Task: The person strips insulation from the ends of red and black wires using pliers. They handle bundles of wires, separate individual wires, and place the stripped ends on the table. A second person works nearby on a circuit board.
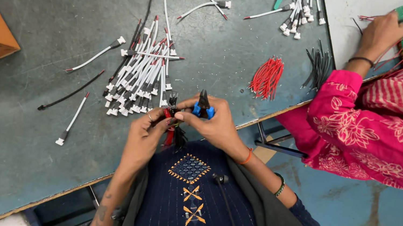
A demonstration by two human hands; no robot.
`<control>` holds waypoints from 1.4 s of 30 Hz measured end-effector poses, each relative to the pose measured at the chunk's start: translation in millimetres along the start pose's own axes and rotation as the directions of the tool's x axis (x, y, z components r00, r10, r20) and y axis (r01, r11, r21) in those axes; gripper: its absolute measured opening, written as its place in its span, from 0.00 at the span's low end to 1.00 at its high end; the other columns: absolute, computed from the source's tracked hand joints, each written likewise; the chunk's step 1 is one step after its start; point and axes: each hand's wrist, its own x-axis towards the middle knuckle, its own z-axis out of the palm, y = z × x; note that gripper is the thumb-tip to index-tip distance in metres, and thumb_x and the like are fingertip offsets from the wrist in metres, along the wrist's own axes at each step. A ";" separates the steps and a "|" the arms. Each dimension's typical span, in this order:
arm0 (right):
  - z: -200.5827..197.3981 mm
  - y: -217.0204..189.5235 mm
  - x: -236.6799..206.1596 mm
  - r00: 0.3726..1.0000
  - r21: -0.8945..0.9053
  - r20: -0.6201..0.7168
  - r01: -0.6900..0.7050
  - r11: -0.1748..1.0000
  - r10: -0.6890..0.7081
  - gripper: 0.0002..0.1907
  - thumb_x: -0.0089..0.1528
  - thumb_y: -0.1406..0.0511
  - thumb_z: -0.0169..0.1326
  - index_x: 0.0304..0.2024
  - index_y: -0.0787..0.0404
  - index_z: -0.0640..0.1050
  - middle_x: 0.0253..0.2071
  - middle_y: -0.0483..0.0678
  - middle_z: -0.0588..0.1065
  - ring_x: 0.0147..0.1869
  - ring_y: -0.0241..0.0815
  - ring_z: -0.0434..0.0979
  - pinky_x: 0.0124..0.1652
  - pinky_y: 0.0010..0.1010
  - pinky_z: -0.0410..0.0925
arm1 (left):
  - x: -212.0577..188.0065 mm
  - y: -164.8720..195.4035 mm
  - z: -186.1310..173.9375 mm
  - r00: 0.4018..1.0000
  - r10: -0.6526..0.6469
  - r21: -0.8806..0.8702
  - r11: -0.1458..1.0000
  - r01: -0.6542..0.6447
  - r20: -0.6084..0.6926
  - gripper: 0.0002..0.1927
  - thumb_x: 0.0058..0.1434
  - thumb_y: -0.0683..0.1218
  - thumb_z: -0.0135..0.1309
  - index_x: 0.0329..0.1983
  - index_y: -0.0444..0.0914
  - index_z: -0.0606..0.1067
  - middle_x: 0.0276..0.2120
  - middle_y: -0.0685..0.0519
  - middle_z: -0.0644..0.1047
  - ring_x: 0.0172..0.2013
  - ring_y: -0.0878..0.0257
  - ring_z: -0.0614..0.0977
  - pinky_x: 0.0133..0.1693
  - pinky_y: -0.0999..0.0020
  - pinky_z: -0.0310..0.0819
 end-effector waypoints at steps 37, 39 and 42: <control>19.7 -2.2 1.3 0.996 0.376 -0.087 0.007 0.926 0.028 0.06 0.67 0.69 0.61 0.44 0.68 0.81 0.37 0.45 0.79 0.43 0.31 0.78 0.46 0.26 0.72 | 51.3 8.2 5.9 0.964 -0.071 0.089 0.991 0.096 -0.255 0.12 0.70 0.43 0.50 0.51 0.30 0.73 0.37 0.47 0.80 0.36 0.63 0.80 0.40 0.69 0.75; 27.5 -4.3 1.0 0.990 0.399 -0.137 0.019 0.917 0.039 0.05 0.68 0.70 0.61 0.43 0.68 0.80 0.34 0.44 0.79 0.41 0.30 0.77 0.44 0.25 0.71 | 78.6 6.4 7.9 0.933 -0.154 0.285 0.925 0.251 -0.325 0.12 0.69 0.43 0.50 0.50 0.30 0.73 0.36 0.47 0.80 0.35 0.63 0.80 0.39 0.69 0.75; 32.7 -4.7 4.0 0.979 0.325 -0.203 0.083 0.942 -0.017 0.05 0.69 0.70 0.60 0.40 0.69 0.80 0.34 0.45 0.78 0.38 0.30 0.77 0.44 0.25 0.71 | 99.9 6.8 13.2 0.905 -0.322 0.460 0.783 0.419 -0.278 0.11 0.69 0.43 0.50 0.50 0.31 0.73 0.34 0.47 0.80 0.33 0.63 0.80 0.37 0.69 0.74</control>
